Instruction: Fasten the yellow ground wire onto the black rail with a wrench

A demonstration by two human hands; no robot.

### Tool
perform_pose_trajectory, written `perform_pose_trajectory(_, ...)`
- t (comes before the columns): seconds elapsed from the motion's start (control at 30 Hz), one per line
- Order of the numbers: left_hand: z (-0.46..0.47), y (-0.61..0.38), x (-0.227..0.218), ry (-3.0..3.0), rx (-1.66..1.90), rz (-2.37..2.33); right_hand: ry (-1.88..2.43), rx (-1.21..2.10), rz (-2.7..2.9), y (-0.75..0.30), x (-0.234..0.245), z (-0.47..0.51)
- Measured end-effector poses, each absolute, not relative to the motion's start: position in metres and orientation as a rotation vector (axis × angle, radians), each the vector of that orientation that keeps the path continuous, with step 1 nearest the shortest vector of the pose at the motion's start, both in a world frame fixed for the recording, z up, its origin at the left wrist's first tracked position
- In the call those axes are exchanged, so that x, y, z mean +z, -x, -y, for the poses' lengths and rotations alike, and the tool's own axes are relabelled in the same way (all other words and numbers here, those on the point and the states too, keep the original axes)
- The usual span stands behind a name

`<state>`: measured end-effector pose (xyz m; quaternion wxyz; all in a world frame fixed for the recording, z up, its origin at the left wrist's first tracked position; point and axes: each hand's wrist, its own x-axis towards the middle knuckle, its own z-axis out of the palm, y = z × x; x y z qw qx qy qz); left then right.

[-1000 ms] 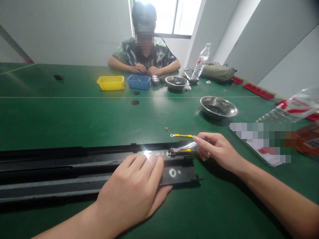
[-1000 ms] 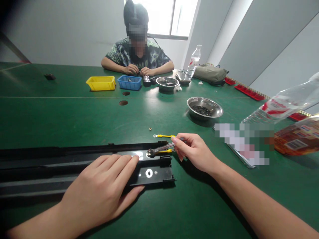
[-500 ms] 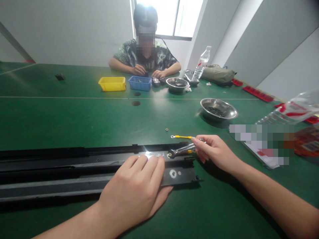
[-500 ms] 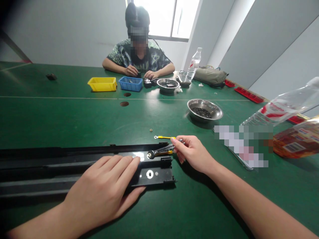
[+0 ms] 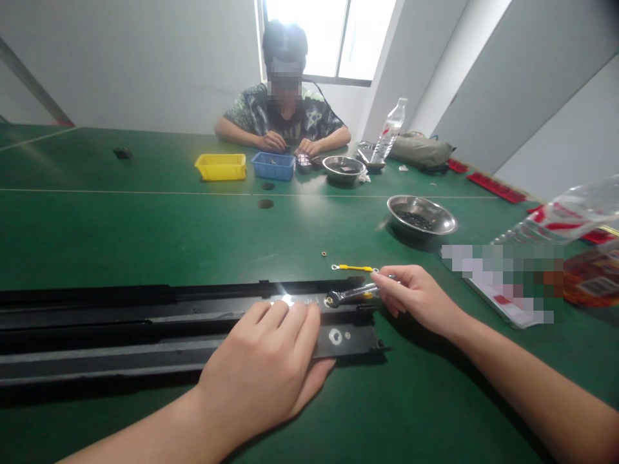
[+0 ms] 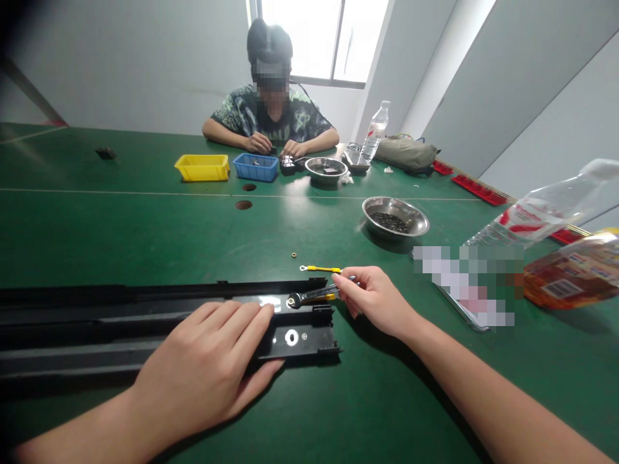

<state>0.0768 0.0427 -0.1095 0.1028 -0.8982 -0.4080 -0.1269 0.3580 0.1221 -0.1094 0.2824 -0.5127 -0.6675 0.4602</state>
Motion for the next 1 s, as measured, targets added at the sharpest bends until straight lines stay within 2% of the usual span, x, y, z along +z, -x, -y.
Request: perform_pose_trajectory(1.0, -0.0416, -0.0778, -0.1100, 2.631, -0.363, 1.215, 1.351, 1.161, 1.847, -0.3610, -0.1101, -0.1188)
